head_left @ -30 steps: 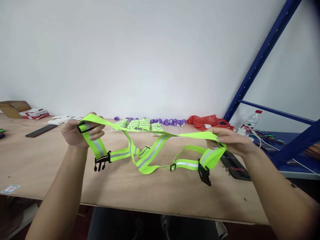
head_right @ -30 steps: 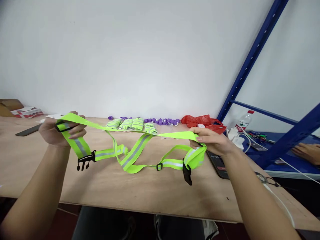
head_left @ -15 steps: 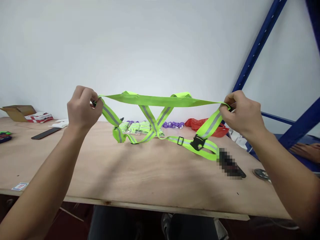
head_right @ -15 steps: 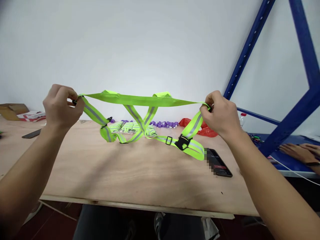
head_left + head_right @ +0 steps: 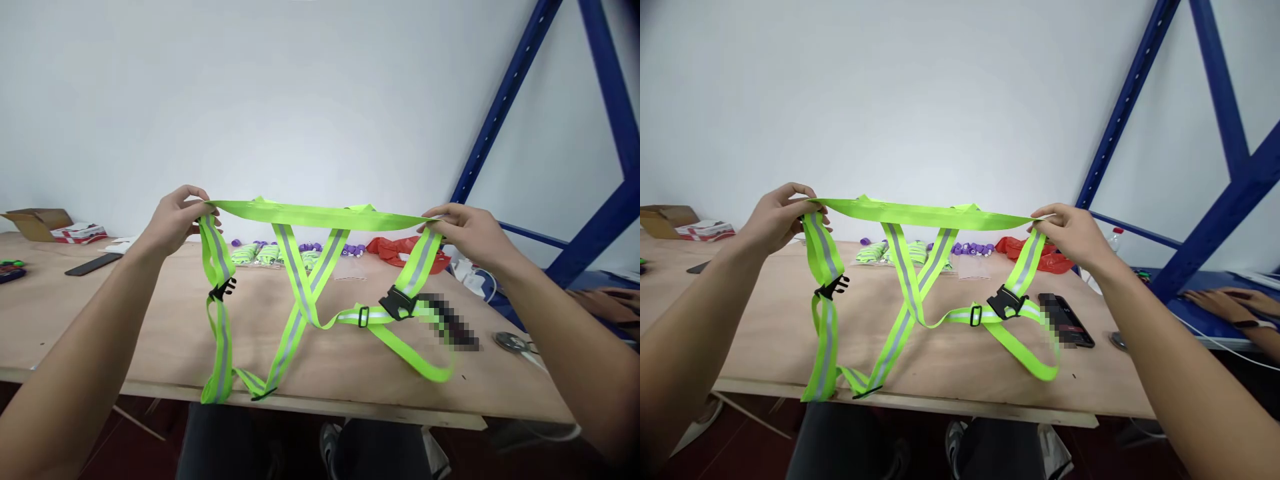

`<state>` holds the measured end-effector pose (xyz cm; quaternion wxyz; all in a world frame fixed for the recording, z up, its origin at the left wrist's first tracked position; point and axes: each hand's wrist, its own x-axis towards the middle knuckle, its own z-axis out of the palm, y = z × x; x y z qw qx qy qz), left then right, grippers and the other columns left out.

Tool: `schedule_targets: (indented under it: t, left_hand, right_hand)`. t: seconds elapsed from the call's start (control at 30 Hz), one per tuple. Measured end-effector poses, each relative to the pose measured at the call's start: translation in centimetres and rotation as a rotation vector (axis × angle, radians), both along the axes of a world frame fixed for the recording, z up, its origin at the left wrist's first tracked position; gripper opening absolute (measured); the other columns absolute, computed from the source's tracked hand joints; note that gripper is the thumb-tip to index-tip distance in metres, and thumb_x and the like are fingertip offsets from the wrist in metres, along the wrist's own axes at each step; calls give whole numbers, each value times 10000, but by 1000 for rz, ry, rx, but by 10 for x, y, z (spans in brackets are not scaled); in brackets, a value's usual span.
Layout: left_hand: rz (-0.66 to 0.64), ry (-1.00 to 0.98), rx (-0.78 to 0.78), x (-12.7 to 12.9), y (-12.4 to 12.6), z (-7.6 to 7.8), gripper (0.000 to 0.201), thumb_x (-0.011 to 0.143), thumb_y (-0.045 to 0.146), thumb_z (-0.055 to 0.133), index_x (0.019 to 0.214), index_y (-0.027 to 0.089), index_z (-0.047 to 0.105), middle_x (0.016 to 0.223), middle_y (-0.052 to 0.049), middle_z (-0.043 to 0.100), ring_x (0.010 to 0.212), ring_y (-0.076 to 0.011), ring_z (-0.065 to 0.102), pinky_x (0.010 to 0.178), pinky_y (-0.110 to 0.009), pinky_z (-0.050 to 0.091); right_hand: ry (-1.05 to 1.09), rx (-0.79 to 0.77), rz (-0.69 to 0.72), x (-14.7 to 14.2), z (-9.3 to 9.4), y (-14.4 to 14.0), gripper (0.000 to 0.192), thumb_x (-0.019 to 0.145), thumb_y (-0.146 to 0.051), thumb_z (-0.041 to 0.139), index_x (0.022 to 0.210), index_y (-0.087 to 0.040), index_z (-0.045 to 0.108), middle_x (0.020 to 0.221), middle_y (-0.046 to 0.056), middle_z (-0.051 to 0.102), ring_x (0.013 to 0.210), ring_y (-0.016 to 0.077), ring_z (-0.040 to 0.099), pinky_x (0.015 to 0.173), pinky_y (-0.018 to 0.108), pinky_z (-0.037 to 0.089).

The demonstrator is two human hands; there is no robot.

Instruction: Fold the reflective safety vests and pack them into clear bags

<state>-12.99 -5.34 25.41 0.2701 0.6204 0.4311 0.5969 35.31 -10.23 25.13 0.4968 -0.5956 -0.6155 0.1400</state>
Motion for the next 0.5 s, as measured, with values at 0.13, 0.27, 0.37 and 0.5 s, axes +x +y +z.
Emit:
schedule_targets:
  t: [0.13, 0.27, 0.37, 0.5]
  left_hand:
    - [-42, 47, -125, -7, -5, 0, 351, 665, 313, 801, 917, 190, 590, 814, -42, 713, 720, -244, 731, 626, -371, 582]
    - [30, 186, -143, -18, -5, 1, 291, 690, 358, 790, 885, 171, 680, 895, -90, 739, 866, -259, 715, 712, -371, 563]
    - [-36, 282, -218, -29, -4, 1, 287, 694, 425, 779, 811, 169, 724, 856, -105, 739, 799, -232, 679, 688, -367, 552]
    - [-337, 270, -377, -43, -4, -6, 391, 638, 545, 819, 647, 186, 664, 579, -35, 640, 528, -154, 571, 691, -398, 560]
  right_hand:
    - [69, -52, 0, 0, 0, -3, 130, 818, -163, 640, 941, -196, 664, 847, 69, 747, 816, 202, 699, 660, 279, 553]
    - [63, -100, 31, 5, -1, -3, 101, 800, -222, 695, 888, -185, 665, 781, 57, 728, 729, 176, 679, 661, 282, 550]
    - [71, -170, 97, 13, -4, -1, 142, 775, -273, 721, 859, -160, 706, 789, 77, 726, 716, 169, 663, 701, 298, 555]
    - [160, -318, 274, 25, -10, 1, 321, 693, -428, 794, 885, -182, 720, 819, 64, 723, 706, 170, 639, 689, 311, 539]
